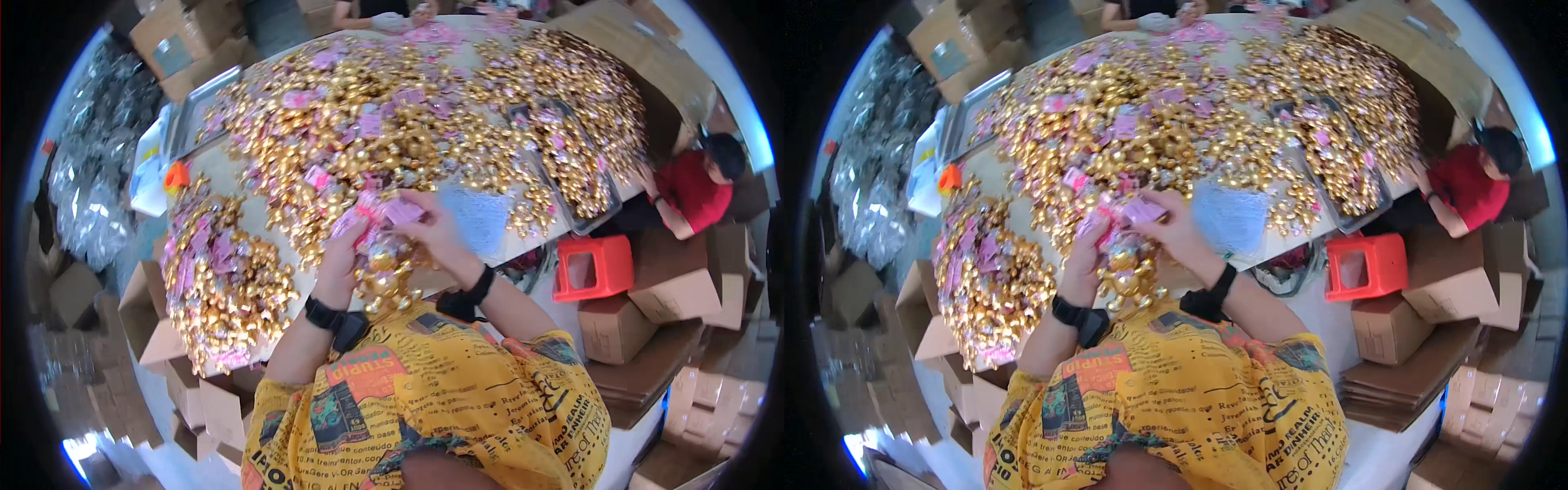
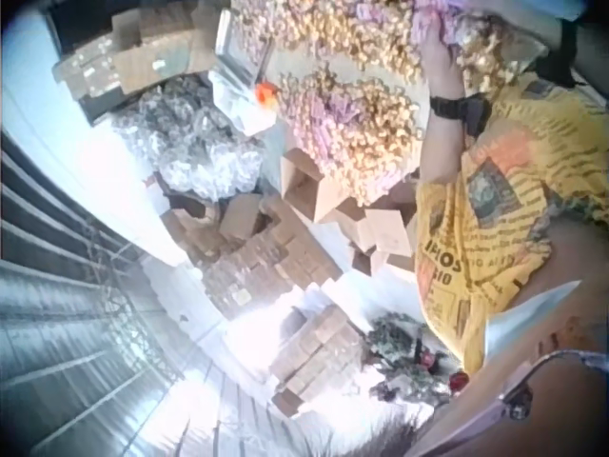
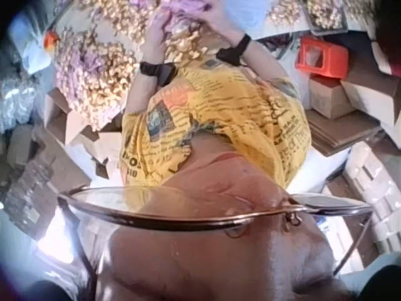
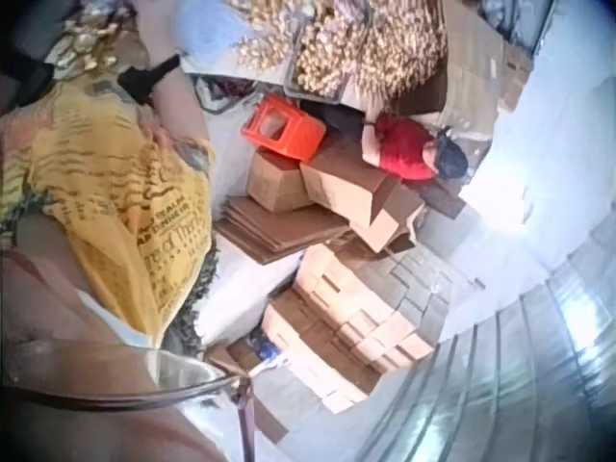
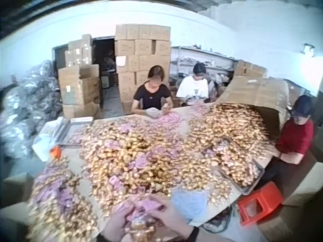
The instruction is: Attaching gold-colored heart-shaped items to pink paper cards and sorting them into piles.
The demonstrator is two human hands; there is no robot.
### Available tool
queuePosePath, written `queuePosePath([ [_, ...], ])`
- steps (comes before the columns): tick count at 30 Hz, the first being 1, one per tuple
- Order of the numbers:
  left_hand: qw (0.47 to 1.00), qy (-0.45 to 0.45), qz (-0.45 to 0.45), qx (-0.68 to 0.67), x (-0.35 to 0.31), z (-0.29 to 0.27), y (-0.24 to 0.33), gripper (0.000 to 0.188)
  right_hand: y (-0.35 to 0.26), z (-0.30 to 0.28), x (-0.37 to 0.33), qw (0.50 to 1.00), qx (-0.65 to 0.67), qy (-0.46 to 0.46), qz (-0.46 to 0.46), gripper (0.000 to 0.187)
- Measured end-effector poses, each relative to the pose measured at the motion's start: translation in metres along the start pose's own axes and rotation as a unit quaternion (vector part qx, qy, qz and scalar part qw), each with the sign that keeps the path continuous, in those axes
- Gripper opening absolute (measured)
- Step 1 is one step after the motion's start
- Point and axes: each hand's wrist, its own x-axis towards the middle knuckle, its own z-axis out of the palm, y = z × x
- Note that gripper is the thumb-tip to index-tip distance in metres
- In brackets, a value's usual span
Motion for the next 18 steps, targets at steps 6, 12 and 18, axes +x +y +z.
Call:
queuePosePath([
  [6,0.996,-0.002,0.091,-0.015,0.024,0.014,-0.006,0.022,-0.042,-0.018,-0.006,0.986,-0.135,0.031,-0.095,0.027],
  [12,0.968,0.036,0.200,0.146,0.006,0.021,0.008,0.016,-0.071,-0.002,0.002,0.968,-0.158,-0.035,-0.191,0.020],
  [18,0.929,-0.011,0.247,0.275,0.002,0.019,0.011,0.015,-0.057,0.007,0.022,0.978,-0.136,-0.010,-0.157,0.008],
])
